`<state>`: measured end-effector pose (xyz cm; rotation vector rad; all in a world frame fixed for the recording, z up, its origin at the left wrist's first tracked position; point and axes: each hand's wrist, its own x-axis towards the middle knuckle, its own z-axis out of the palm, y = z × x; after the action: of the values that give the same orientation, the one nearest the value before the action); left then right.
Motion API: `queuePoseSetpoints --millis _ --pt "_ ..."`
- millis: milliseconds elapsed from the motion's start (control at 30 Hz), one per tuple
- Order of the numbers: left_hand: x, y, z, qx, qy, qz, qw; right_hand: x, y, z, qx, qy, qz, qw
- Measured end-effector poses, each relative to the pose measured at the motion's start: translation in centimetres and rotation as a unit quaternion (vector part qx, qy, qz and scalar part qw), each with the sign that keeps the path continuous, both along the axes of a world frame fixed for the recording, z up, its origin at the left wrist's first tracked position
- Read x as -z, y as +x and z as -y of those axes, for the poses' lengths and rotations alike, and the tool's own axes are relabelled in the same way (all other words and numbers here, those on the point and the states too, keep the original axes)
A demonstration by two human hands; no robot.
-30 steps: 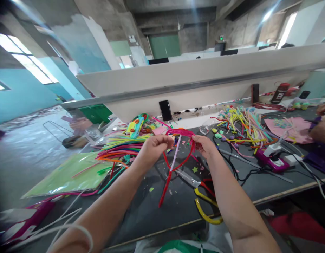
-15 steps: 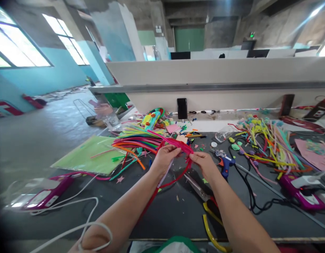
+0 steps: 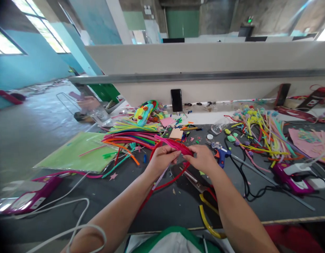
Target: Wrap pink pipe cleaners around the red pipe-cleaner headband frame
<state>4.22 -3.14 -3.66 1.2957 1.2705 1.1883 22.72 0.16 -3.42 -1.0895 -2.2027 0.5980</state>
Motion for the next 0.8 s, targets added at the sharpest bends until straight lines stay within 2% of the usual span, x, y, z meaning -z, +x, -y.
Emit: queuePoseSetpoints --millis 133,233,300,367,467,533,600,800 --pt "0.4 0.3 0.1 0.005 0.010 -0.014 1.000 0.5 -0.6 0.1 0.013 0.111 0.094 0.989" --pt "0.5 0.4 -0.1 0.005 0.013 -0.007 1.000 0.6 -0.6 0.1 0.014 0.129 0.095 0.987" --pt "0.4 0.4 -0.2 0.006 0.008 0.006 1.000 0.5 -0.7 0.1 0.009 0.087 0.063 0.994" --pt "0.3 0.4 -0.3 0.009 0.002 0.014 1.000 0.5 -0.8 0.2 0.013 0.008 0.012 1.000" --pt "0.1 0.5 -0.3 0.019 0.000 0.011 1.000 0.7 -0.9 0.3 0.020 -0.109 -0.071 0.991" --pt "0.0 0.6 -0.2 0.017 -0.006 0.006 1.000 1.0 -1.0 0.2 0.012 -0.154 -0.105 0.982" --pt "-0.3 0.8 0.0 0.001 -0.012 0.014 1.000 1.3 -1.1 0.1 0.011 -0.172 -0.116 0.978" --pt "-0.7 1.1 0.3 -0.060 -0.024 0.060 0.996 1.9 -1.0 -0.1 0.024 -0.159 -0.101 0.982"
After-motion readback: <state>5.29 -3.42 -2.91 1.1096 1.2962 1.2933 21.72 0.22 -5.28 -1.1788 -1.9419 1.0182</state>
